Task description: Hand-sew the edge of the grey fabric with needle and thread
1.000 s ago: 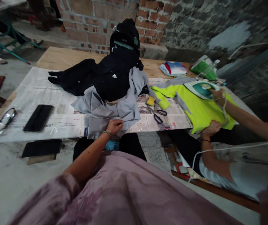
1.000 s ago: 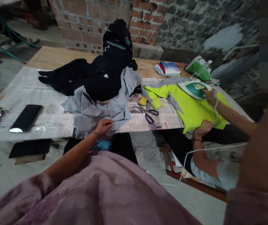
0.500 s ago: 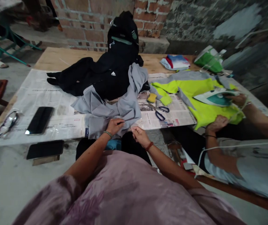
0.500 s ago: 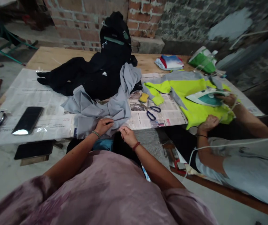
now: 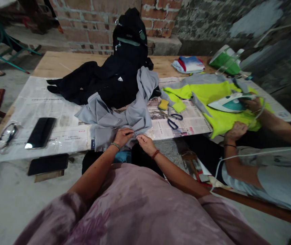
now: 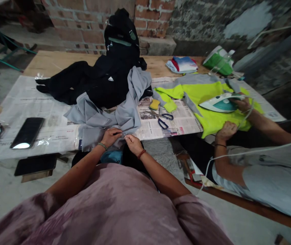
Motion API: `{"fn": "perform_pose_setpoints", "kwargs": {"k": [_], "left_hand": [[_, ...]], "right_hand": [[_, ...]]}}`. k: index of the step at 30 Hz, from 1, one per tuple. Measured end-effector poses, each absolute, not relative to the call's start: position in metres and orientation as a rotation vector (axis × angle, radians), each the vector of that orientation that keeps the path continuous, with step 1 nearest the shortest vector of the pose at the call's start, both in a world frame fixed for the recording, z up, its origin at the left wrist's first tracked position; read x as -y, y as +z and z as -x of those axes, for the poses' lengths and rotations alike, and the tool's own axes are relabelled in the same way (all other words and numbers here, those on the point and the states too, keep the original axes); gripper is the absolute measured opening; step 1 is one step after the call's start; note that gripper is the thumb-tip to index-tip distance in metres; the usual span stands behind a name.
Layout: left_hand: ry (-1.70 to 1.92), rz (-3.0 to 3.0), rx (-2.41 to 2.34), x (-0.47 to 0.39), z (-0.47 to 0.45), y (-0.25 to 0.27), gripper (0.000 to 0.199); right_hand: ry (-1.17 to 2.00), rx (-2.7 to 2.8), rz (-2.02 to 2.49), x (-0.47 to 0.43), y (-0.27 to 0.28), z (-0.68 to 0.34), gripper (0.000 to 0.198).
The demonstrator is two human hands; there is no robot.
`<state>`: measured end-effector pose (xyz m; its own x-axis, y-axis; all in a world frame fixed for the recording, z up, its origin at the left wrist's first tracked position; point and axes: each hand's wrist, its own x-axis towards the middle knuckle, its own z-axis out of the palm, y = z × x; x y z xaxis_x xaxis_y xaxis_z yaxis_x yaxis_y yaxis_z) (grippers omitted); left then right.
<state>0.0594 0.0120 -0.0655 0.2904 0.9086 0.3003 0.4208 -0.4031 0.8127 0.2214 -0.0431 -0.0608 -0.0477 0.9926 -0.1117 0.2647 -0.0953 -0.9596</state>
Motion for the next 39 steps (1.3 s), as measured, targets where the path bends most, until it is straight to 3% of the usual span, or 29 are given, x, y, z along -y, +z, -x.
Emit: {"fn": "perform_pose_setpoints", "kwargs": {"k": [39], "left_hand": [[1.082, -1.963, -1.153, -0.0125, -0.0588, -0.0707, 0.011]], "right_hand": [[1.192, 1.447, 1.506, 0.036, -0.0704, -0.2158, 0.027]]}}
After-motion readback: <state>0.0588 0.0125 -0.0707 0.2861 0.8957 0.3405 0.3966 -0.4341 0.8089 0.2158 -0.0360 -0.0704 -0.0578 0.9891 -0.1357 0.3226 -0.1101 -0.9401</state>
